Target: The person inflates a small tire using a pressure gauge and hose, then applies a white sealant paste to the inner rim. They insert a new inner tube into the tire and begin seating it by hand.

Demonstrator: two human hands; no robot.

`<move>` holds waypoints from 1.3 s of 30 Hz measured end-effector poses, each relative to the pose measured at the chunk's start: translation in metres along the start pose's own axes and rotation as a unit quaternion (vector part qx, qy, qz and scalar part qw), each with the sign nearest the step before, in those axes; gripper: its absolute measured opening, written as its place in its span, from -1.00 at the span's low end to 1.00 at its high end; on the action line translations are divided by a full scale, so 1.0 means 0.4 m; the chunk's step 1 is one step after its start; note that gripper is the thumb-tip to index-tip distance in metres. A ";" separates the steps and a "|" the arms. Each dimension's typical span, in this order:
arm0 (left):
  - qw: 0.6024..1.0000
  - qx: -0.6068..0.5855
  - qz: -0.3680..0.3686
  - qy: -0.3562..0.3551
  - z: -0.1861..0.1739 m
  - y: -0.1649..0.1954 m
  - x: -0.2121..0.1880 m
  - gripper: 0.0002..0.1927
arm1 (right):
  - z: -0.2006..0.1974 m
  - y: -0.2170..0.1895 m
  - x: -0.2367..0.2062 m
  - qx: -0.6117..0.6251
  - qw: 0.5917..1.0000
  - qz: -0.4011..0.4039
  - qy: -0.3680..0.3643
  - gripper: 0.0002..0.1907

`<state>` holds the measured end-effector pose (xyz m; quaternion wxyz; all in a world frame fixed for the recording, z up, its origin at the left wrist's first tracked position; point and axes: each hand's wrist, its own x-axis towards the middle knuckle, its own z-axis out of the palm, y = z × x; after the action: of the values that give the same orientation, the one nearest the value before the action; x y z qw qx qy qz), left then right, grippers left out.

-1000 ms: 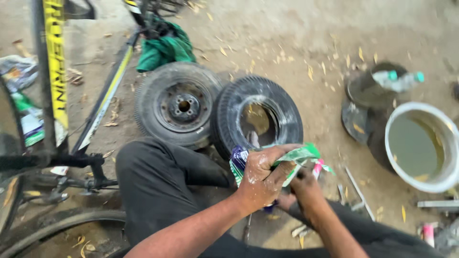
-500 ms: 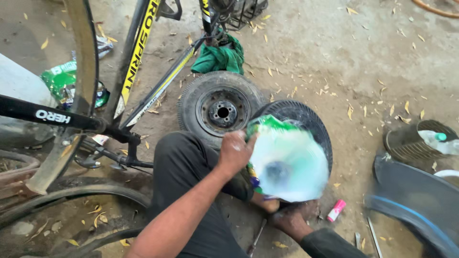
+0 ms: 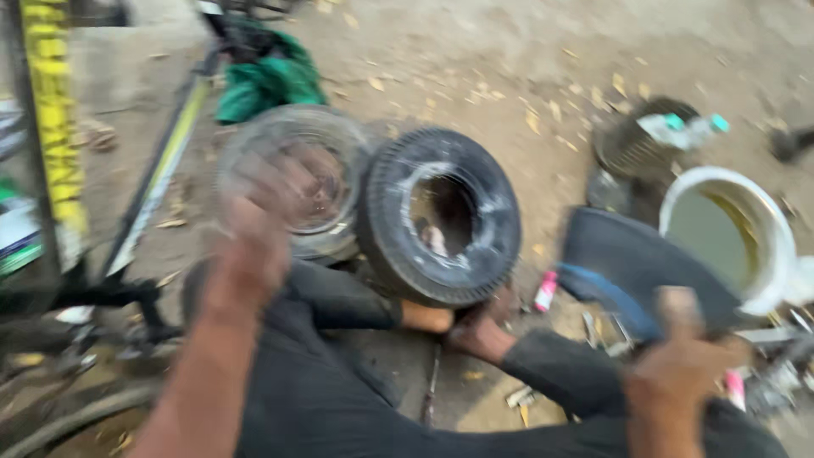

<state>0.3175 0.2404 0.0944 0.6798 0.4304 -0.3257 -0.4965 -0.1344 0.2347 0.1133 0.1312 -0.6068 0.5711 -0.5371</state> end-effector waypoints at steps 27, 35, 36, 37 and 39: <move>0.944 -0.247 -0.143 -0.164 0.335 -0.177 -0.163 -0.43 | 0.200 -0.046 -0.196 0.126 0.925 0.131 -0.335 -0.59; 0.917 -0.330 -0.217 -0.056 0.314 -0.229 -0.122 -0.22 | 0.155 -0.010 -0.163 0.296 0.862 0.262 -0.317 -0.79; 0.913 -0.342 -0.213 -0.071 0.306 -0.239 -0.116 -0.22 | 0.145 -0.009 -0.158 0.326 0.841 0.250 -0.352 -0.79; 0.908 -0.353 -0.210 -0.085 0.299 -0.246 -0.110 -0.21 | 0.138 -0.009 -0.153 0.356 0.817 0.239 -0.385 -0.78; 0.906 -0.364 -0.192 -0.099 0.284 -0.249 -0.092 -0.14 | 0.130 -0.013 -0.142 0.388 0.800 0.154 -0.431 -0.74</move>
<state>0.1686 0.2321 0.0508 0.6453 0.1553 -0.0991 -0.7414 -0.0766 0.2600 0.0687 0.6693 -0.5778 0.2853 -0.3698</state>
